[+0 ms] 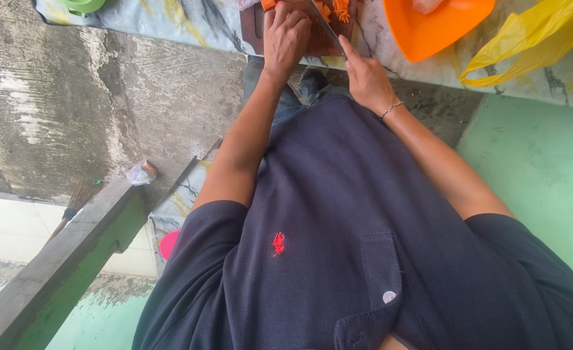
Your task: The person uses a knife to slice and dice carrots on a wooden cutting board. The person holds the carrot with one hand and cuts it into small pieces with the other, accumulating chopped pieces on the board.
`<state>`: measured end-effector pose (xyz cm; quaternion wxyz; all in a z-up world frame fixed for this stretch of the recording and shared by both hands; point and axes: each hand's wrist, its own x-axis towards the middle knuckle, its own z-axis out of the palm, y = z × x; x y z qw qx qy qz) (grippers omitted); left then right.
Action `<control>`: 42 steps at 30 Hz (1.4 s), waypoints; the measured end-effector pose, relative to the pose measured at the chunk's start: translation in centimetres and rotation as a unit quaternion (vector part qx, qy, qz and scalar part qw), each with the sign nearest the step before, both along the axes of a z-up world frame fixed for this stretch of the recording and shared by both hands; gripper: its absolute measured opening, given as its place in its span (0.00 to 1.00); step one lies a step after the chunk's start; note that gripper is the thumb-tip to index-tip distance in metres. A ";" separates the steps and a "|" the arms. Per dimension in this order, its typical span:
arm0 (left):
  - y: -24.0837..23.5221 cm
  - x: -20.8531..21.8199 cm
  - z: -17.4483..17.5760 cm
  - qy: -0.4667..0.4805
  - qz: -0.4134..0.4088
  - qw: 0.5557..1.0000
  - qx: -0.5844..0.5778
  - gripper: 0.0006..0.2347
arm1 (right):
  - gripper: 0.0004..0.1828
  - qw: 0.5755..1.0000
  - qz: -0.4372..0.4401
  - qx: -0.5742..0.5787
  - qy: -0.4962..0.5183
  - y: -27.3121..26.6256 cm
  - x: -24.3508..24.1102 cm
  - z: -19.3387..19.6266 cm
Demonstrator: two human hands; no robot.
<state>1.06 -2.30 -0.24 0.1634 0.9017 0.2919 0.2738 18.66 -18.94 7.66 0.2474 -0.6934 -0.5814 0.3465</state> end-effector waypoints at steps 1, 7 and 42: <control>-0.3 -0.3 -0.1 0.011 0.015 1.000 -0.009 0.02 | 0.30 1.000 -0.006 0.003 0.013 0.1 -0.3 0.0; -0.9 0.4 0.3 0.033 0.056 0.998 -0.015 0.09 | 0.29 0.998 -0.042 -0.027 0.048 0.4 -0.2 0.1; 2.2 -0.1 1.7 0.093 -0.129 0.987 0.001 0.02 | 0.27 0.991 -0.122 -0.007 0.058 -1.4 -3.0 1.2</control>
